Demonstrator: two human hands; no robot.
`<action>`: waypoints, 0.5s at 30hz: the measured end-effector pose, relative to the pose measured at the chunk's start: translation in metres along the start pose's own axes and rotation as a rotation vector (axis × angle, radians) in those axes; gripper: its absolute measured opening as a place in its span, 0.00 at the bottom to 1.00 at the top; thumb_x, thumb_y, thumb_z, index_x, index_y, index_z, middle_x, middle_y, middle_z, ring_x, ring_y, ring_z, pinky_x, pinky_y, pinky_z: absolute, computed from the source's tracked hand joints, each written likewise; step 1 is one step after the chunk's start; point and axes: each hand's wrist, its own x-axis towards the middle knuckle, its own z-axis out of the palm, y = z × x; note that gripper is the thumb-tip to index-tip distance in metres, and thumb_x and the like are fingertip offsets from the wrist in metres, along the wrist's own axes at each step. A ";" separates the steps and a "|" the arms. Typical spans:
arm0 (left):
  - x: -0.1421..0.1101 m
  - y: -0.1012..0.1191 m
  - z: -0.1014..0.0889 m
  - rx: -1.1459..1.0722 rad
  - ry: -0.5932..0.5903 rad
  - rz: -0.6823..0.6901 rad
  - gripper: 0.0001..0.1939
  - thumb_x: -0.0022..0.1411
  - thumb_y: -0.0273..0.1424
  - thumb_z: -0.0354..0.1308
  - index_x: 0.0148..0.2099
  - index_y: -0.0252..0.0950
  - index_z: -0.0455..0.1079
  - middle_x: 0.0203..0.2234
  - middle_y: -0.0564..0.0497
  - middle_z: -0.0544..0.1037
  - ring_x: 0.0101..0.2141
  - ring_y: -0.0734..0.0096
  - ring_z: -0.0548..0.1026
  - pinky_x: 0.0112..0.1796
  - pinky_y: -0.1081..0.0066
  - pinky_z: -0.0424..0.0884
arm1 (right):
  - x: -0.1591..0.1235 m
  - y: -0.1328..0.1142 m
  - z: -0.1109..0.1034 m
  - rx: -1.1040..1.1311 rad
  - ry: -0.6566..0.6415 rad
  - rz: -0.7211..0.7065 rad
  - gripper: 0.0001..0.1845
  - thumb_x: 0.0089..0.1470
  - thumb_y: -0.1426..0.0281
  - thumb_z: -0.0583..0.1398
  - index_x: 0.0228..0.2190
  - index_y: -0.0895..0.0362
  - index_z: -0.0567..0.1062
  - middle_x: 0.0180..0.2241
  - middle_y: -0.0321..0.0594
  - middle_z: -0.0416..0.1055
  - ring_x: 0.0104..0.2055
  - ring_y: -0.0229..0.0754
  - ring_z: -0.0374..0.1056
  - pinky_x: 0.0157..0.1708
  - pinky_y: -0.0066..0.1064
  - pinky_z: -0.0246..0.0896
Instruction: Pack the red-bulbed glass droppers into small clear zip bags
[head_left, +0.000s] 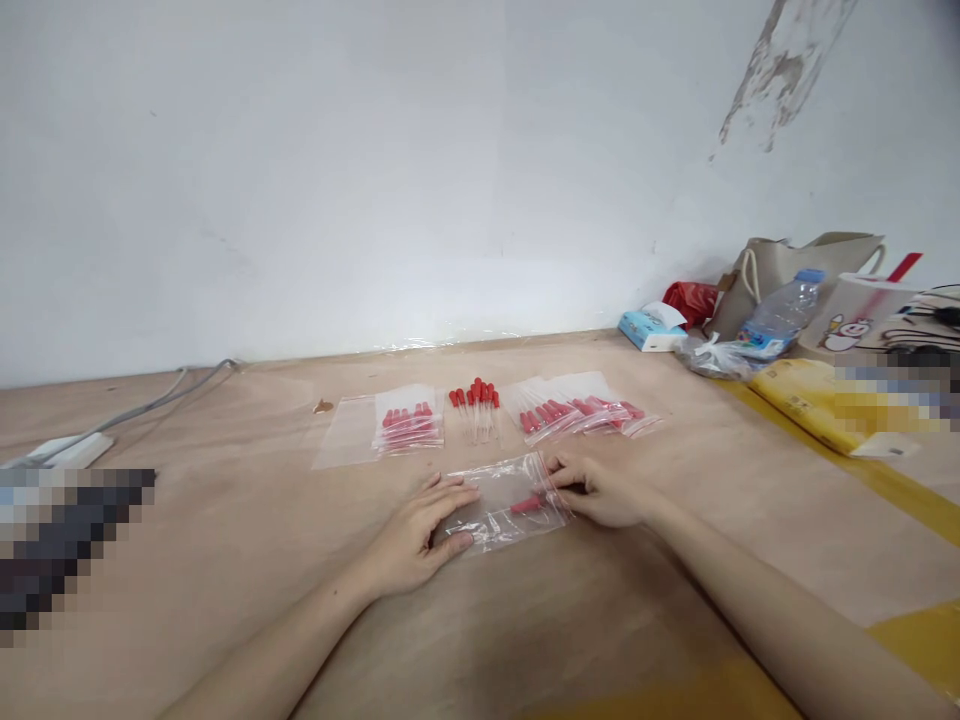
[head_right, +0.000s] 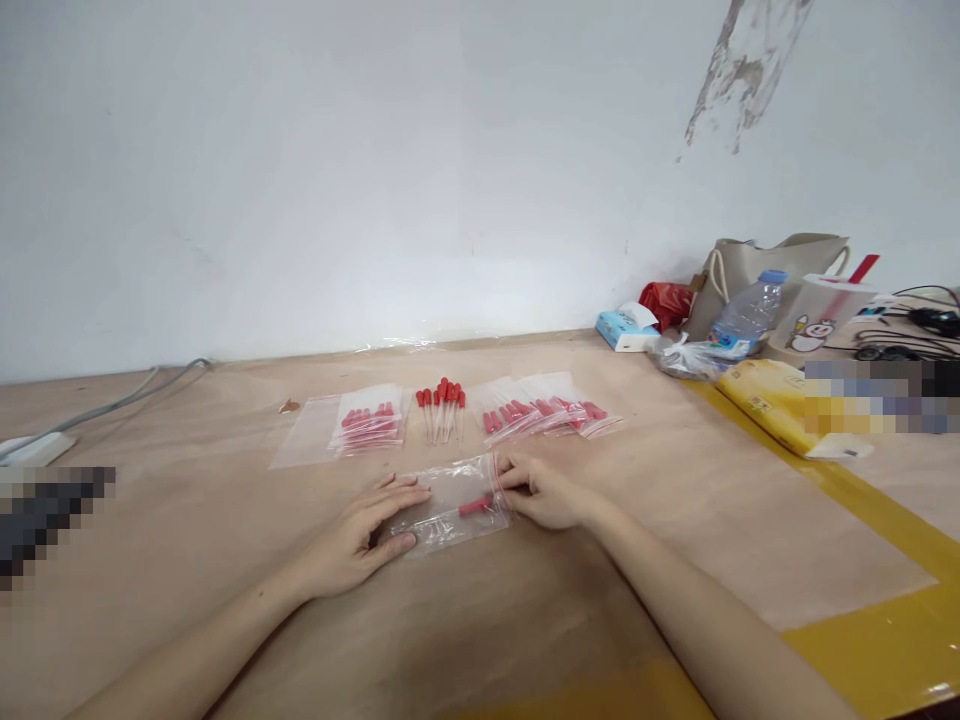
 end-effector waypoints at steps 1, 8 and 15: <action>0.000 0.000 0.000 0.002 0.001 -0.004 0.21 0.62 0.36 0.50 0.58 0.42 0.58 0.52 0.50 0.67 0.54 0.65 0.61 0.57 0.55 0.49 | 0.002 0.001 -0.006 0.022 -0.005 0.028 0.10 0.50 0.66 0.56 0.31 0.53 0.78 0.31 0.38 0.71 0.33 0.39 0.65 0.32 0.30 0.61; -0.001 -0.001 0.000 0.024 -0.027 0.007 0.16 0.64 0.34 0.47 0.54 0.46 0.64 0.54 0.52 0.64 0.56 0.63 0.59 0.56 0.52 0.48 | 0.072 0.008 -0.018 -0.127 0.395 0.442 0.05 0.44 0.68 0.59 0.25 0.57 0.70 0.22 0.36 0.71 0.24 0.36 0.66 0.25 0.26 0.59; -0.002 -0.001 0.000 0.039 -0.045 0.018 0.17 0.63 0.36 0.49 0.54 0.45 0.63 0.55 0.51 0.64 0.56 0.62 0.58 0.56 0.52 0.48 | 0.149 0.021 0.014 -0.324 0.400 0.597 0.16 0.37 0.78 0.60 0.34 0.64 0.70 0.31 0.56 0.71 0.35 0.53 0.69 0.29 0.35 0.62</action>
